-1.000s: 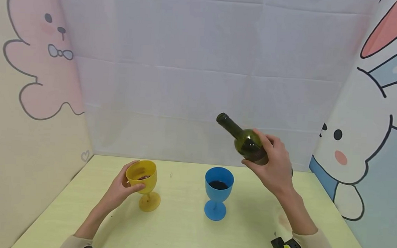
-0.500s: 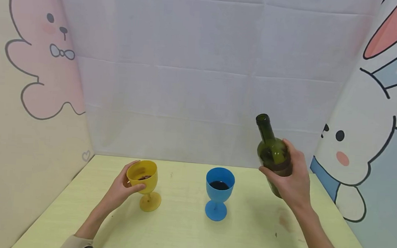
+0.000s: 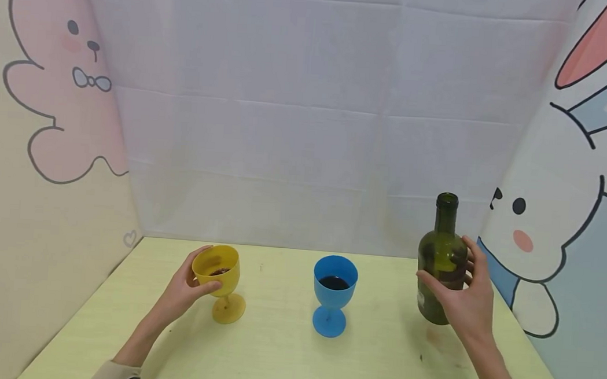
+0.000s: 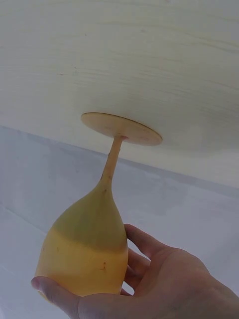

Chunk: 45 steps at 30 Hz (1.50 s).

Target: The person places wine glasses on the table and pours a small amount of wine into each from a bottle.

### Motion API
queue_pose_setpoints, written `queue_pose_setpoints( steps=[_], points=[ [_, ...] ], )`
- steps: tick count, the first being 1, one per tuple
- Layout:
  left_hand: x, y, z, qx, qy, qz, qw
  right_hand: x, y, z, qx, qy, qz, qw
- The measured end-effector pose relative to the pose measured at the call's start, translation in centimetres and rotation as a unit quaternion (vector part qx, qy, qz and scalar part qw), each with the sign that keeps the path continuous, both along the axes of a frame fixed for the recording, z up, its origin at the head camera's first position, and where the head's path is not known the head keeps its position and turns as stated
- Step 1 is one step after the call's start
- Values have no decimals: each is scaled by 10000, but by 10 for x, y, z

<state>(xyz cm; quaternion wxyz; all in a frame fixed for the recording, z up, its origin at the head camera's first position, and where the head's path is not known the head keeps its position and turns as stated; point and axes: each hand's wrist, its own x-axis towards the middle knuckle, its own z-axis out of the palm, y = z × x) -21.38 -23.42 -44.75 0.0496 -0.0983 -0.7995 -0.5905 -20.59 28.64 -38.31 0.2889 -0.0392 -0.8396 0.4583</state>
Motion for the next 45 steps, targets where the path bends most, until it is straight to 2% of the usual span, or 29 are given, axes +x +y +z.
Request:
queue_pose_setpoints(
  steps=[9,16,21,27,34,40,45],
  points=[
    [2,0,1,21,17,21,10000,9,12,-13,-336,-42,-219,9992],
    [3,-1,1,-17,-51,65,10000,13,21,-33,-442,-97,-239,9987],
    [4,-1,0,-46,-35,106,9999,14,24,-40,-618,-197,-323,9974],
    [4,-3,0,-26,-6,91,10000,15,25,-45,-825,-480,-476,9943],
    [5,-4,2,-2,-14,102,9999,15,29,-45,-874,-561,-504,9933],
    [5,-1,3,-38,-14,135,9999,14,32,-49,-776,-467,-446,9949],
    [4,2,4,-132,-16,163,9998,15,36,-53,-535,-563,-504,9957]
  ],
)
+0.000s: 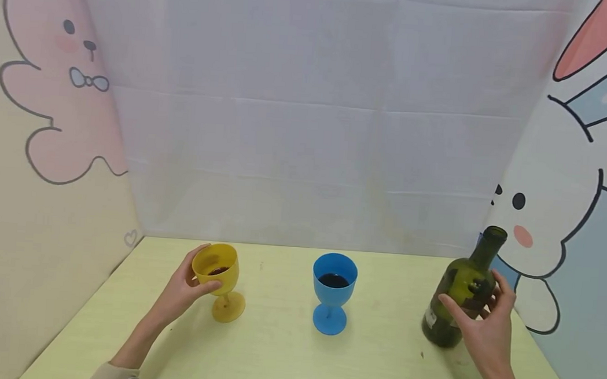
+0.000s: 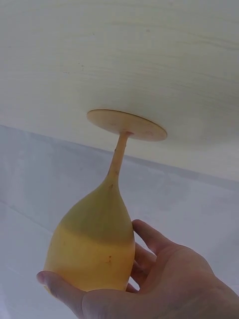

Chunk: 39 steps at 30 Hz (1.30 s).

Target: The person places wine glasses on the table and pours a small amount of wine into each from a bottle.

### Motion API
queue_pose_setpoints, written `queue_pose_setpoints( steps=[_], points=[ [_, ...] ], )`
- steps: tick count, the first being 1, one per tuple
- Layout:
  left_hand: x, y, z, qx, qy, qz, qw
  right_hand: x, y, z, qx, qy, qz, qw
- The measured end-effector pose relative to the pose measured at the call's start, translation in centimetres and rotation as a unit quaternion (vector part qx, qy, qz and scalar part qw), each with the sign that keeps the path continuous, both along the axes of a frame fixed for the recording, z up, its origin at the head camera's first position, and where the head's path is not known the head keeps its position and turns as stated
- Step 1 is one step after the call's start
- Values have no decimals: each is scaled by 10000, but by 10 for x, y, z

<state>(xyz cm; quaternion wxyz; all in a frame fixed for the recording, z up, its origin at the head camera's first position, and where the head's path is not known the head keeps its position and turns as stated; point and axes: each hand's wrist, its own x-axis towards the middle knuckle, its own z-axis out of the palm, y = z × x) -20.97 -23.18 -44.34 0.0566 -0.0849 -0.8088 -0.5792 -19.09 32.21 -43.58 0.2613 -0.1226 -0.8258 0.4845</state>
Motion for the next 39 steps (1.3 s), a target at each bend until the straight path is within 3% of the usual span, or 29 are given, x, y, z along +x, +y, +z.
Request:
queue_pose_setpoints(
  steps=[8,11,14,16,20,22,24,27,31,36,39],
  points=[
    [2,4,3,-179,-42,72,9998,6,1,0,357,-41,382,9986],
    [2,6,5,-244,146,29,9996,10,1,3,260,53,331,9991],
    [3,7,12,-338,425,71,9985,13,2,8,234,728,128,9970],
    [4,8,18,-473,592,148,9970,15,4,12,436,1371,51,9896],
    [6,14,27,-895,1160,259,9889,18,5,19,1260,2604,118,9572],
    [6,19,31,-1174,1580,248,9801,19,3,23,1668,2963,197,9402],
    [6,24,34,-1523,2041,262,9667,19,-2,26,1948,3278,304,9239],
    [6,30,38,-2032,2608,363,9431,19,-9,29,2246,3471,459,9094],
    [4,36,43,-2500,3255,504,9105,19,-18,32,2362,3543,848,9008],
    [4,45,48,-2786,3762,358,8829,17,-30,38,2548,3282,1261,9008],
    [6,54,53,-3000,3989,311,8659,15,-38,42,2772,3296,1385,8918]
  ],
)
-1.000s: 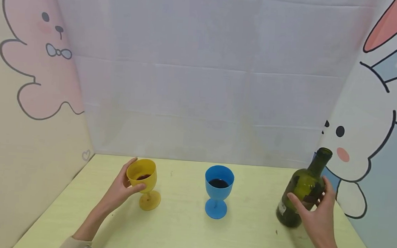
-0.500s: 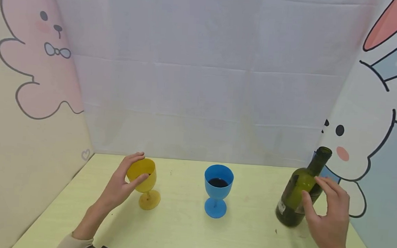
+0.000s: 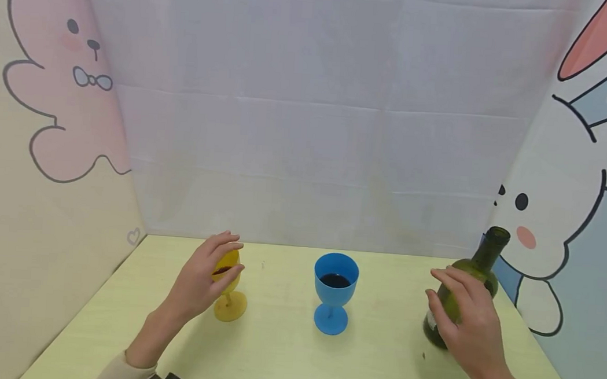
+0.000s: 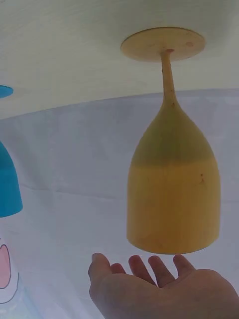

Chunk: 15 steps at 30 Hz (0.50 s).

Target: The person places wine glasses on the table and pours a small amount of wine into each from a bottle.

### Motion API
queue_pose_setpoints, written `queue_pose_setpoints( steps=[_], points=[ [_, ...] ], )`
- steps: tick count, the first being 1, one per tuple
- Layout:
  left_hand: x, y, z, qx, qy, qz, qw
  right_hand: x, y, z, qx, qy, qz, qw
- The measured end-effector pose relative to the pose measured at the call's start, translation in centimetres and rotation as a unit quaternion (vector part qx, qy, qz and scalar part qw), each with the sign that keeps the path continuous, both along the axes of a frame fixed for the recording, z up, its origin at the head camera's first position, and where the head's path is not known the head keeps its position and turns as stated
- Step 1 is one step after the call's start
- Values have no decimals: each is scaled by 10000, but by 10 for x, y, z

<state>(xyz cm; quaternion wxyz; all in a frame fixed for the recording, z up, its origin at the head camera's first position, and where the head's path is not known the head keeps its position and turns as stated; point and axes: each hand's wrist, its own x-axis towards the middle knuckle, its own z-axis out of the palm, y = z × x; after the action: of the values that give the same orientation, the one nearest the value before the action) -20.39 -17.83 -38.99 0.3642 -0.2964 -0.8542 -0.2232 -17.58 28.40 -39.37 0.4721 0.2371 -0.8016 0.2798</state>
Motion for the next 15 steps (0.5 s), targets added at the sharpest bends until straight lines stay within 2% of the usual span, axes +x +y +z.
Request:
queue_pose_setpoints(
  steps=[3,6,10,15],
  points=[
    [2,12,5,-284,202,50,9994,-1,-7,4,232,-15,109,9997],
    [2,27,10,-526,254,100,9982,-2,-15,8,525,-339,172,9979],
    [2,44,10,-789,8,258,9966,-3,-27,8,1028,-1065,2,9890],
    [-1,59,3,-989,-536,615,9917,-8,-41,4,1358,-1849,-209,9731]
  ],
)
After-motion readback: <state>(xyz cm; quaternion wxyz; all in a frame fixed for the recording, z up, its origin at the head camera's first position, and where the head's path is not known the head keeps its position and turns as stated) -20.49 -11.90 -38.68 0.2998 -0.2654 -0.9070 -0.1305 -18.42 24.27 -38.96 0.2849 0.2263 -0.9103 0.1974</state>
